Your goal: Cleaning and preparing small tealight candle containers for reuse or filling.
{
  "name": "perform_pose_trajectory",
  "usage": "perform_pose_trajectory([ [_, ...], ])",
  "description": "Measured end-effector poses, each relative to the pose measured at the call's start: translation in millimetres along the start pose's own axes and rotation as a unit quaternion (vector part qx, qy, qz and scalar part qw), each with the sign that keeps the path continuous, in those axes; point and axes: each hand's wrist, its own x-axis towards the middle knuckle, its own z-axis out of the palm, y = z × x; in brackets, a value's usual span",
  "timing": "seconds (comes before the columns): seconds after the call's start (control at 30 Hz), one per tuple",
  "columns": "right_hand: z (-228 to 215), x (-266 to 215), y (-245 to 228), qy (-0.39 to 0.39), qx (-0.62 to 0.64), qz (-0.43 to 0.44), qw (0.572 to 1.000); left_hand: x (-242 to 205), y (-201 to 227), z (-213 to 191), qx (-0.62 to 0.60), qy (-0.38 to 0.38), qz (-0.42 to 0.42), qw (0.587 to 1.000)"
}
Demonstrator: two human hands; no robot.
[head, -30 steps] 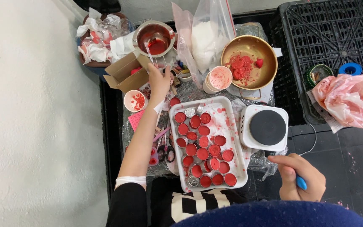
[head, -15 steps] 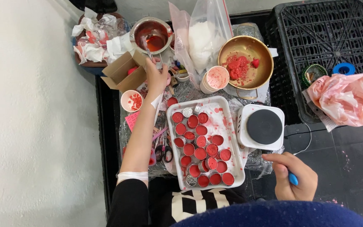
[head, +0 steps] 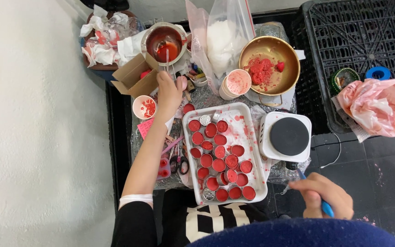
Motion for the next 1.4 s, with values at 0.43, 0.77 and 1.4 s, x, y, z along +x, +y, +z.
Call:
perform_pose_trajectory([
  [0.43, 99.7, 94.4, -2.7, -0.095, -0.076, 0.083, 0.989, -109.5, 44.7, -64.3, -0.039, -0.021, 0.138, 0.990],
  [0.77, 168.4, 119.8, 23.0, -0.242, 0.092, 0.074, 0.963, -166.5, 82.3, -100.2, -0.052, -0.108, 0.192, 0.974],
  [1.4, 134.1, 120.0, 48.5, -0.260, 0.070, 0.144, 0.952, -198.9, 47.8, -120.4, -0.133, -0.192, 0.105, 0.967],
])
